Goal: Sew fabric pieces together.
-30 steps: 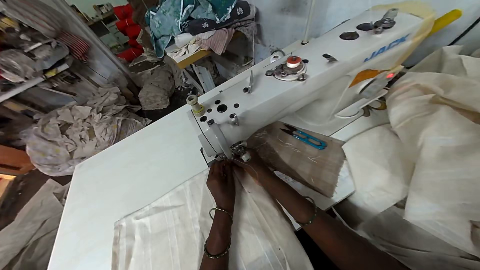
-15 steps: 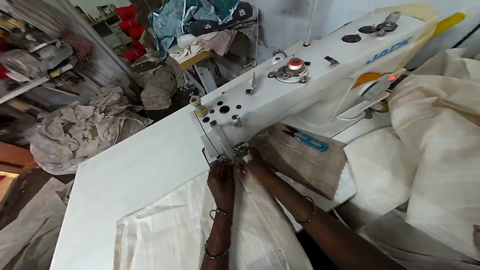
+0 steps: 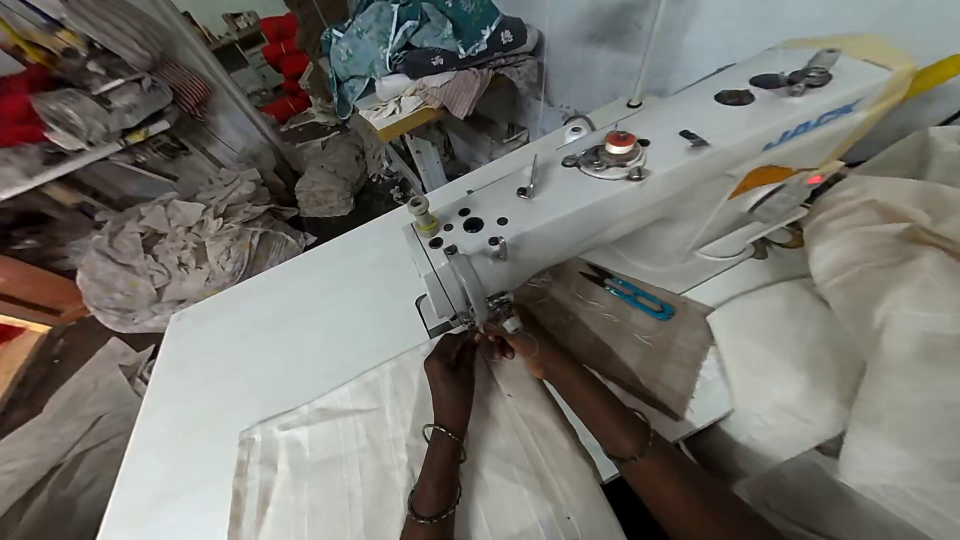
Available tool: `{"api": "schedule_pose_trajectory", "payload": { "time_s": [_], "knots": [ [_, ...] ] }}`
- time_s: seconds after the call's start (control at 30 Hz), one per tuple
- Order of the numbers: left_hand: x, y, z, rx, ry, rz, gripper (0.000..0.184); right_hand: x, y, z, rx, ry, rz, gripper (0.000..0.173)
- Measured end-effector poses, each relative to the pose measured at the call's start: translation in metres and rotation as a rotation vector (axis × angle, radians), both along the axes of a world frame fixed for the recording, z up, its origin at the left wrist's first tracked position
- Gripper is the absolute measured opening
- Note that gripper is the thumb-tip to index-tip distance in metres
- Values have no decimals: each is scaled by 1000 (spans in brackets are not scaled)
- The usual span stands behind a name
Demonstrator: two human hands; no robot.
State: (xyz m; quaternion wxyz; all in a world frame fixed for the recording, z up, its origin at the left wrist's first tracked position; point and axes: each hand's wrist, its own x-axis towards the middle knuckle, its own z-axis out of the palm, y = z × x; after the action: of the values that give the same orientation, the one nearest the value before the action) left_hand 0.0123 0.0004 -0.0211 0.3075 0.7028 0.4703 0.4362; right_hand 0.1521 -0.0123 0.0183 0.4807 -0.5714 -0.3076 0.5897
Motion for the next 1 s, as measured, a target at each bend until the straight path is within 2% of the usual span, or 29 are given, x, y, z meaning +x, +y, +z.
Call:
{"api": "schedule_pose_trajectory", "payload": {
  "time_s": [0.1,0.27,1.0],
  "knots": [
    [-1,4,2,-86,-45,57,10,-7,2,-5,16,-76,-49,12],
    [3,7,12,-218,22,108,10,-8,4,-8,33,-138,-50,10],
    [2,8,13,-199,110,72,14,-7,3,-9,29,-182,2,11]
  ]
}}
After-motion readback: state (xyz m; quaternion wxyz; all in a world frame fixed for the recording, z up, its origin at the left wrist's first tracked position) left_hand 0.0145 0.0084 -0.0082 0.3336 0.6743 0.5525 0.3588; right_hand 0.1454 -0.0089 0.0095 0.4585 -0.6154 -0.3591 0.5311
